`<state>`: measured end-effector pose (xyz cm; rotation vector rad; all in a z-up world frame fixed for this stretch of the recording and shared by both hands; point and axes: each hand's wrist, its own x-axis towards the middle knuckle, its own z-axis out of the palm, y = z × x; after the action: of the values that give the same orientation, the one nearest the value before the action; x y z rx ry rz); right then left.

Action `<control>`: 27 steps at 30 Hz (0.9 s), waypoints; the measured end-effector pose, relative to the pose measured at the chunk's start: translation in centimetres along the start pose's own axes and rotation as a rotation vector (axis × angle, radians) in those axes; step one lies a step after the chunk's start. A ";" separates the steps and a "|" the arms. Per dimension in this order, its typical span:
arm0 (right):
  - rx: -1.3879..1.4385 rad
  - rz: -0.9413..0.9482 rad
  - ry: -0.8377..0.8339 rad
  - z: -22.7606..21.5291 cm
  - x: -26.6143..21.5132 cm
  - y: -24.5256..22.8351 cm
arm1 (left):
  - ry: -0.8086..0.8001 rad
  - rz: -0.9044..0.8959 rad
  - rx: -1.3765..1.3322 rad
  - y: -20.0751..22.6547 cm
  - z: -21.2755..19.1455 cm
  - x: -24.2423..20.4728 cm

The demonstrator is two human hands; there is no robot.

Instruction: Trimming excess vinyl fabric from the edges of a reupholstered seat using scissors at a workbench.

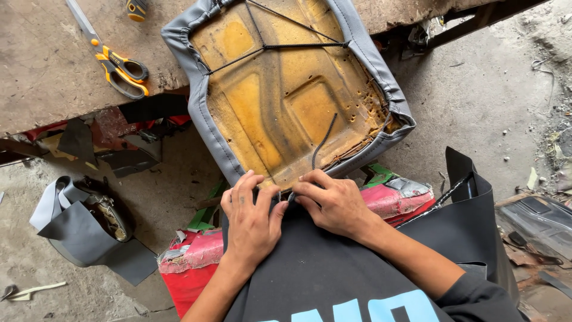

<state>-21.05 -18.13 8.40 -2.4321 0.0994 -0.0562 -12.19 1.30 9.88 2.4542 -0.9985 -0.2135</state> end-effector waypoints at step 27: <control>-0.044 0.141 0.032 3.2 5.4 2.4 | 0.143 -0.984 -0.834 -5.5 3.3 4.0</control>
<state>-15.59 -18.33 4.53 -2.4617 0.2892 -0.0299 -6.97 0.71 4.48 1.8969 0.3981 -0.6059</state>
